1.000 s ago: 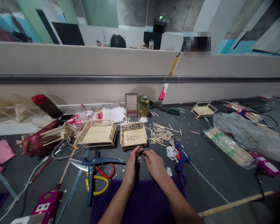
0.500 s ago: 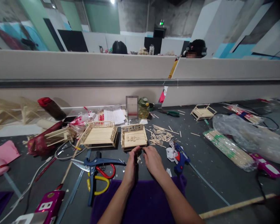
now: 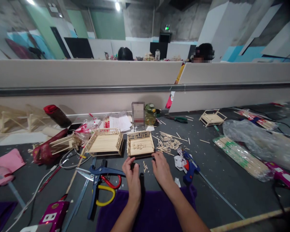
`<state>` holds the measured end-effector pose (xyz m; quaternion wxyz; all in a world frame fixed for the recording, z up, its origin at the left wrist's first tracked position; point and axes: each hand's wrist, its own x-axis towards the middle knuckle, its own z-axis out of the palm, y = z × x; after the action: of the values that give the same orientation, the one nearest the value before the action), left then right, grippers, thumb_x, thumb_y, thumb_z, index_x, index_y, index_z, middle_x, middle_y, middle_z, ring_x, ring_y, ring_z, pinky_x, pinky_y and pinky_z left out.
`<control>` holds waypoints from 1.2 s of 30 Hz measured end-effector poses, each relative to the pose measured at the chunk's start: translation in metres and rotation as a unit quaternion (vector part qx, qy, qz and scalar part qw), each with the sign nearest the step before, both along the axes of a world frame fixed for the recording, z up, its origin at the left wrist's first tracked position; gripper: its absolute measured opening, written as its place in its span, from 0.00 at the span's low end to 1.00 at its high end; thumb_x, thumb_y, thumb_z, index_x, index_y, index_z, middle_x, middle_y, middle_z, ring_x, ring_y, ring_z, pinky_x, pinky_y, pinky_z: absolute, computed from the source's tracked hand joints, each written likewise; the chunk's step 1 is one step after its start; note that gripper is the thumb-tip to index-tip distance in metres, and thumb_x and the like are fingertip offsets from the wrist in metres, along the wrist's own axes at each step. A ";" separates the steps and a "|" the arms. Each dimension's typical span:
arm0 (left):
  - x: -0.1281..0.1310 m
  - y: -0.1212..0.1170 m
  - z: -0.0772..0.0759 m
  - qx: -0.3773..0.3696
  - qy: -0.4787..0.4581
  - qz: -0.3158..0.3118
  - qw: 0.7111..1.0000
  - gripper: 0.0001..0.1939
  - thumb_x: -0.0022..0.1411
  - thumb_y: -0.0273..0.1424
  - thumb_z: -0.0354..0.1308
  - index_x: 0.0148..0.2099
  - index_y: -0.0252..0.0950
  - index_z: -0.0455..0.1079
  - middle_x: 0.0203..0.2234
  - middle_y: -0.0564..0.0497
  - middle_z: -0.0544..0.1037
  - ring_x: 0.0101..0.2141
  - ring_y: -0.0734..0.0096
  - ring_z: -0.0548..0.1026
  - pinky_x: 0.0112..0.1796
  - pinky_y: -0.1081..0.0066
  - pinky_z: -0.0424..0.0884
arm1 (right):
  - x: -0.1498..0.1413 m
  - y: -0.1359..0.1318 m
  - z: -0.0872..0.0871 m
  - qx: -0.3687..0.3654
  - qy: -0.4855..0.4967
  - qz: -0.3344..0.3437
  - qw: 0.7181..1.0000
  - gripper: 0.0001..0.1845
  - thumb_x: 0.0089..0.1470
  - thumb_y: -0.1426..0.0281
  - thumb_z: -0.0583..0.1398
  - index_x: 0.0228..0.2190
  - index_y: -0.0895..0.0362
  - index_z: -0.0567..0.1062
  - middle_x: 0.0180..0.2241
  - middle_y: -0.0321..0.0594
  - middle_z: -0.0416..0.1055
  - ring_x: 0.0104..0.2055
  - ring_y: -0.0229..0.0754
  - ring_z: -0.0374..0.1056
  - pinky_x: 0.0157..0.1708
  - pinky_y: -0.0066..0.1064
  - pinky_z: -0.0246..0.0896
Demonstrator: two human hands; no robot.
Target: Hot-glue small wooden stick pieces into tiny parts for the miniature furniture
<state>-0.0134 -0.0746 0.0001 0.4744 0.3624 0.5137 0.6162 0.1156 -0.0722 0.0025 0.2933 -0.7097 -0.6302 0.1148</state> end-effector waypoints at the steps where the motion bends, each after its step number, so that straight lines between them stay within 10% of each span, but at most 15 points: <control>1: -0.001 0.000 0.002 0.013 0.024 0.016 1.000 0.15 0.60 0.39 0.60 0.48 0.41 0.70 0.57 0.47 0.61 0.61 0.61 0.54 0.60 0.66 0.49 | -0.001 0.001 -0.004 0.008 0.003 0.002 1.000 0.17 0.55 0.78 0.52 0.46 0.60 0.71 0.48 0.51 0.67 0.52 0.47 0.65 0.51 0.38 0.62; 13: -0.002 0.014 0.004 0.028 -0.079 -0.028 0.996 0.23 0.59 0.35 0.61 0.56 0.43 0.65 0.61 0.48 0.63 0.62 0.63 0.56 0.60 0.67 0.51 | 0.002 0.014 -0.016 0.045 0.007 0.019 0.999 0.22 0.55 0.79 0.50 0.50 0.61 0.70 0.50 0.52 0.68 0.54 0.47 0.63 0.52 0.41 0.62; 21: -0.019 0.001 0.016 0.116 0.222 -0.047 0.967 0.19 0.59 0.32 0.59 0.54 0.42 0.67 0.49 0.44 0.70 0.50 0.56 0.67 0.51 0.62 0.62 | -0.001 0.007 0.004 -0.045 -0.041 0.074 0.995 0.15 0.59 0.76 0.52 0.40 0.55 0.77 0.37 0.43 0.71 0.43 0.43 0.67 0.42 0.30 0.61; 26: -0.035 0.002 0.007 0.142 0.377 -0.191 0.895 0.13 0.57 0.24 0.58 0.45 0.42 0.72 0.34 0.47 0.74 0.38 0.57 0.71 0.41 0.64 0.64 | -0.007 0.008 -0.001 -0.071 -0.062 0.133 0.987 0.20 0.58 0.80 0.51 0.45 0.52 0.76 0.40 0.43 0.70 0.45 0.43 0.64 0.42 0.29 0.59; 32: -0.028 -0.005 -0.001 0.107 0.632 -0.268 0.719 0.11 0.60 0.19 0.49 0.39 0.35 0.70 0.35 0.45 0.73 0.37 0.58 0.69 0.38 0.63 0.64 | -0.008 0.006 0.001 -0.089 -0.071 0.166 0.980 0.16 0.59 0.78 0.52 0.40 0.53 0.77 0.40 0.42 0.69 0.45 0.42 0.63 0.41 0.28 0.57; 36: -0.023 -0.002 0.001 0.086 0.691 -0.277 0.662 0.11 0.64 0.20 0.47 0.37 0.34 0.70 0.34 0.45 0.74 0.36 0.59 0.70 0.38 0.64 0.64 | -0.004 0.005 0.002 -0.086 -0.063 0.167 0.980 0.14 0.59 0.78 0.52 0.38 0.56 0.76 0.38 0.42 0.70 0.43 0.41 0.64 0.41 0.27 0.57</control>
<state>-0.0361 -0.0761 0.0009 0.0992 0.8490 0.5142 0.0707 0.1112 -0.0671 0.0048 0.1672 -0.6233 -0.7445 0.1710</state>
